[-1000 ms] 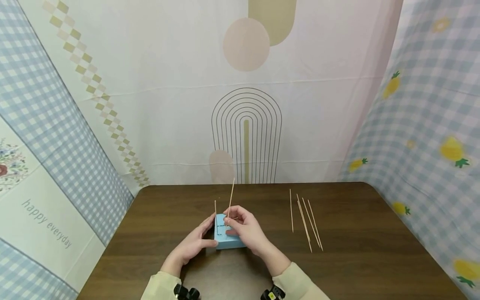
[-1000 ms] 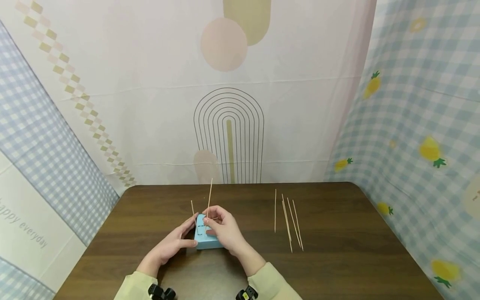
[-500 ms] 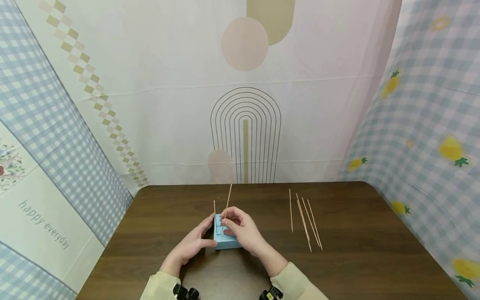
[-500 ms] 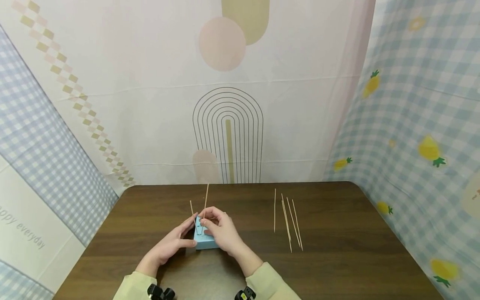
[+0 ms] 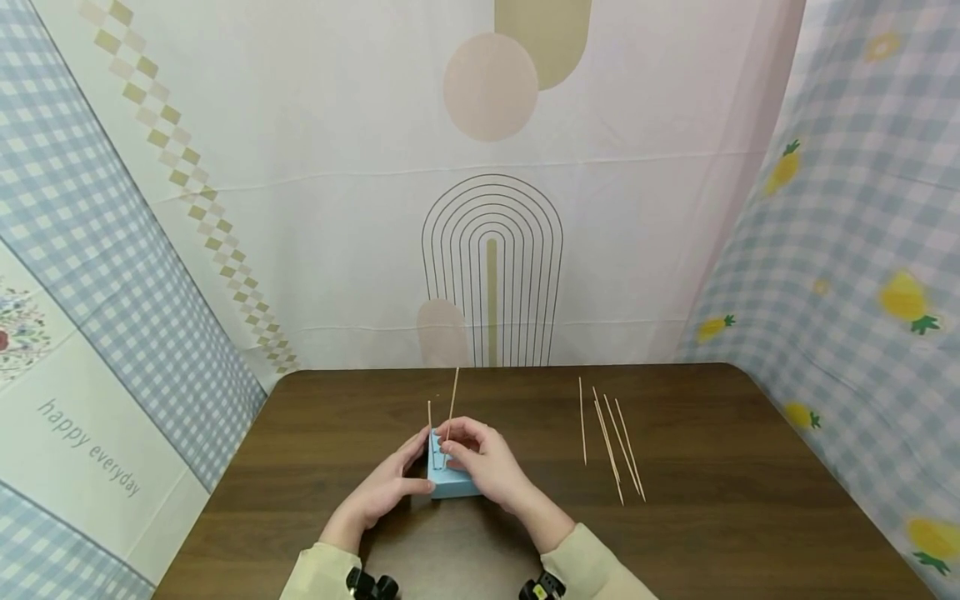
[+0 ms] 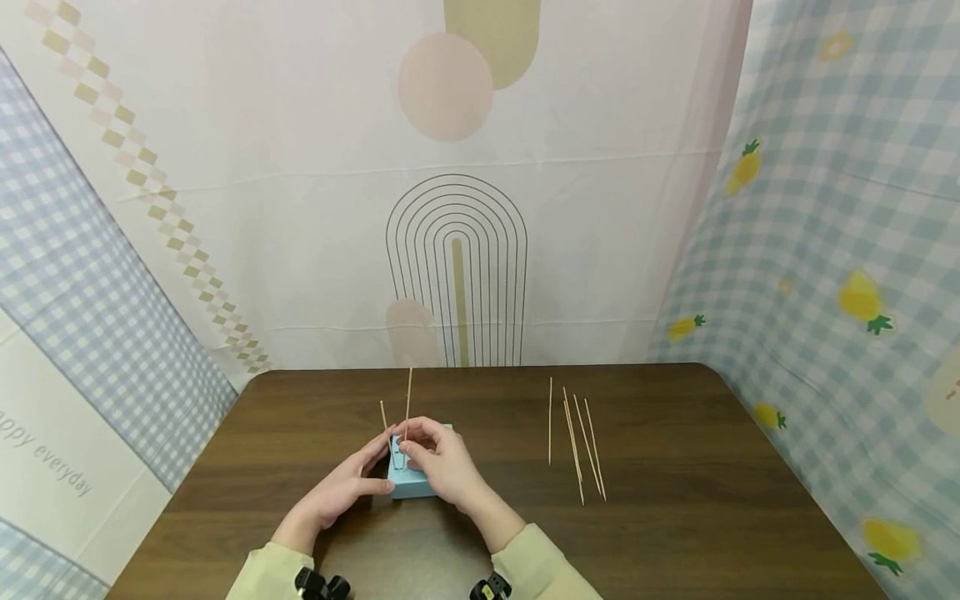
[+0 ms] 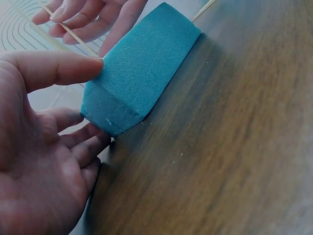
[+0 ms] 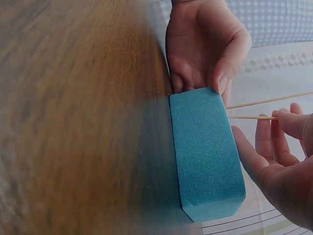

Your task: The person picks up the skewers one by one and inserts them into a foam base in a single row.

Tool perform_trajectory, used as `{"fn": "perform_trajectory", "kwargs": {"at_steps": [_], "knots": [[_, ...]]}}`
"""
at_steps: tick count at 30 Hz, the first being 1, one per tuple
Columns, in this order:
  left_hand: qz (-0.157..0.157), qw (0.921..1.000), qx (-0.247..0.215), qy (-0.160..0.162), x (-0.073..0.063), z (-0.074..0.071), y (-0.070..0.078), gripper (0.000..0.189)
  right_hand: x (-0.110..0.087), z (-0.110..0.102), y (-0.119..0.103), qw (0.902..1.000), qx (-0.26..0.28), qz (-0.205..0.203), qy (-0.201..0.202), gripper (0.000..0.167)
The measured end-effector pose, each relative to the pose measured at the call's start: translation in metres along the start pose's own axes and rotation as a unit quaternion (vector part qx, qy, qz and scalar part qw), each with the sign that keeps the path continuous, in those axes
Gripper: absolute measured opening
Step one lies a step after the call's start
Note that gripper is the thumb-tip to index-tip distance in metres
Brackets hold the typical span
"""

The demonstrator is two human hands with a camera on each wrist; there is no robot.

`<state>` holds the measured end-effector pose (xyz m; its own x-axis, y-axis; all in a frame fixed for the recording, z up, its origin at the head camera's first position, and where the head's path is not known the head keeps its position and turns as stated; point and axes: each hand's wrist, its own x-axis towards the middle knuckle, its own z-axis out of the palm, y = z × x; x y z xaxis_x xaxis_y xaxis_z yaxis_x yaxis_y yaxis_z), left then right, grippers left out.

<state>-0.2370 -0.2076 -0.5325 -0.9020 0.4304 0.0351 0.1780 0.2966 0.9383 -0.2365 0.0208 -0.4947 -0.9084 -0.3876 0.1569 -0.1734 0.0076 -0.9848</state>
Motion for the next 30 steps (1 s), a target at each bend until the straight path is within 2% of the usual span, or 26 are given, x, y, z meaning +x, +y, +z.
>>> {"fn": "perform_trajectory", "kwargs": {"at_steps": [4,9,10,11,17,20,23,25,28,30], "knots": [[0.018,0.9995,0.024,0.002,0.000,-0.001,-0.006,0.094,0.000,0.000,0.001,1.0000,0.001,-0.001,-0.003,0.019],[-0.005,1.0000,-0.005,-0.002,-0.001,-0.001,-0.001,0.097,0.002,0.001,0.002,0.9999,0.016,0.002,-0.001,0.019],[-0.006,1.0000,0.005,-0.002,-0.001,-0.001,-0.001,0.097,0.002,0.001,0.003,0.9999,0.016,0.002,0.000,0.019],[-0.002,0.9999,0.016,-0.004,-0.001,-0.001,0.000,0.096,0.002,0.001,0.002,0.9999,0.016,0.003,-0.001,0.019],[0.021,0.9998,0.006,0.001,-0.002,-0.001,-0.001,0.094,0.003,0.002,0.001,1.0000,0.002,0.006,-0.003,0.019],[0.022,0.9997,0.011,0.002,-0.001,-0.001,-0.002,0.093,0.002,0.002,0.000,0.9999,-0.009,0.008,-0.004,0.019],[0.007,0.9999,0.014,-0.004,0.000,0.000,0.001,0.094,0.002,0.002,0.000,0.9998,-0.017,0.009,-0.006,0.019],[-0.016,0.9998,-0.011,-0.004,-0.001,0.001,0.005,0.096,0.002,0.002,0.001,0.9998,-0.020,0.007,-0.006,0.019],[-0.039,0.9991,-0.014,-0.005,0.000,0.002,0.007,0.097,0.002,0.002,0.002,0.9993,-0.036,-0.001,-0.003,0.019],[-0.044,0.9989,-0.015,-0.003,0.001,0.002,0.007,0.096,0.002,0.002,0.003,0.9988,-0.049,-0.007,0.002,0.017]]}}
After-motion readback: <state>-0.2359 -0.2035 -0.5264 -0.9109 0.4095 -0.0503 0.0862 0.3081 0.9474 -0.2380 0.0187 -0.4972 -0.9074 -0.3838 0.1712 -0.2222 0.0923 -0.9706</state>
